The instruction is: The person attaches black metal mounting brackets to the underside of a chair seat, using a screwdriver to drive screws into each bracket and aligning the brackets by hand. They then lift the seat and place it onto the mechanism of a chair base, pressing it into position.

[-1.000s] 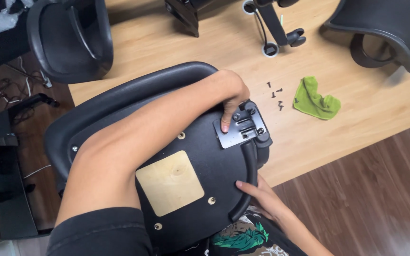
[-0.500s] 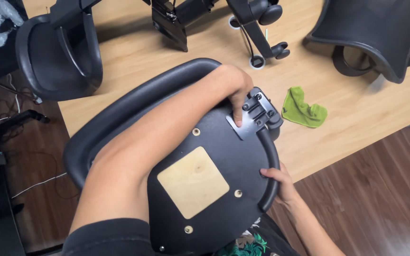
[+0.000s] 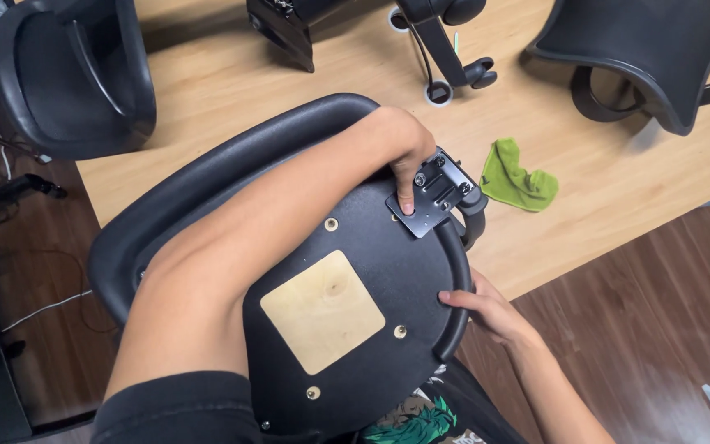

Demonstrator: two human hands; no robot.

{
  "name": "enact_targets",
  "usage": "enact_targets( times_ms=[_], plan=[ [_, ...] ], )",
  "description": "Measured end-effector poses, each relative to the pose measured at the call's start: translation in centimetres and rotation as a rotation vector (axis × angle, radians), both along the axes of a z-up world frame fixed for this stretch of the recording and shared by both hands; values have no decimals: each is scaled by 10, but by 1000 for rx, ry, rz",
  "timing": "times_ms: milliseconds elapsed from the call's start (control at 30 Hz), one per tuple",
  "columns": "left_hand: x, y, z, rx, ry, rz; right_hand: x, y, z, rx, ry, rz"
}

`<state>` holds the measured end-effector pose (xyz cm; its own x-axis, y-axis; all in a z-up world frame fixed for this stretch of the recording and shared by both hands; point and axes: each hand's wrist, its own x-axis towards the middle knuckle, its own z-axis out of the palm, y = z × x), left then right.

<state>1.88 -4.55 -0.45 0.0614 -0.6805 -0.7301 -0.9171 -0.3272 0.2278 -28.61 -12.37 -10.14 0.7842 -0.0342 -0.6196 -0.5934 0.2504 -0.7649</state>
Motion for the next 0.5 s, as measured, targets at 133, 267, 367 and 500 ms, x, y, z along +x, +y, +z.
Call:
enact_targets(
  times_ms=[133,267,367,500],
  plan=[
    [5,-3,1,-3,7,-3,9,1,0,-8,39,-58],
    [20,-3,9,-54,-19,-24,26,-17,-8,87,-25,-187],
    [25,5,25,-79,-19,72,38,-37,-11,93,-110,-163],
    [29,12,29,-126,-56,138,49,-57,-24,28,-143,-44]
  ],
)
